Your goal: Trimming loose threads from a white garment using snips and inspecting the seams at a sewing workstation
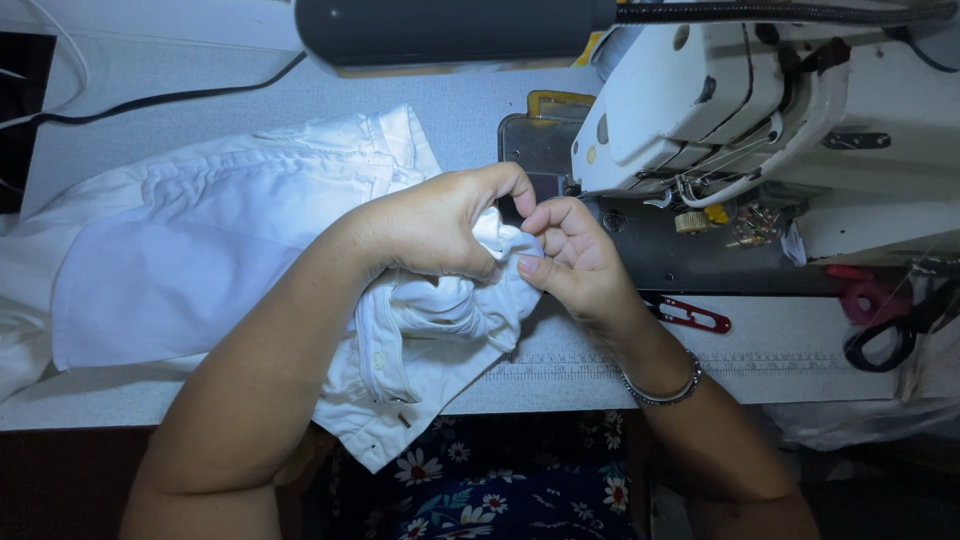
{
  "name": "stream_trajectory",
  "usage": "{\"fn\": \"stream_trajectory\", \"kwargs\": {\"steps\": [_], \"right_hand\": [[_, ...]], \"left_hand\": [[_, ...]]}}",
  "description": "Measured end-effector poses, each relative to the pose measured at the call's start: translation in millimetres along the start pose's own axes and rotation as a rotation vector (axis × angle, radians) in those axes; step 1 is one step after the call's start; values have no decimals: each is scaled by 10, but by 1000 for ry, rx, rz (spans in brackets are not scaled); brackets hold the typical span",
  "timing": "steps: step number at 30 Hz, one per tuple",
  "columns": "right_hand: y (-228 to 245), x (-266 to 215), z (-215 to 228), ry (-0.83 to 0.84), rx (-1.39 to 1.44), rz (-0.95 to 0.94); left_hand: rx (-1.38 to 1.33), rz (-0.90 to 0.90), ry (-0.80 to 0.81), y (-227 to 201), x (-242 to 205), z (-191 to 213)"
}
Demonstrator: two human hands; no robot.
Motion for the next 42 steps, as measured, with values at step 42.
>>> {"fn": "stream_trajectory", "kwargs": {"steps": [42], "right_hand": [[77, -76, -381, 82, 185, -250]], "left_hand": [[-439, -309, -10, -90, -162, 321]]}}
Point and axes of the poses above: each hand's wrist, its own x-axis towards the middle knuckle, its own z-axis out of the back of the hand, y = z × x, the point moved 6 cm from there along x, towards the middle knuckle, and after that the axes turned 13 degrees about z, right-handed, at the moved point
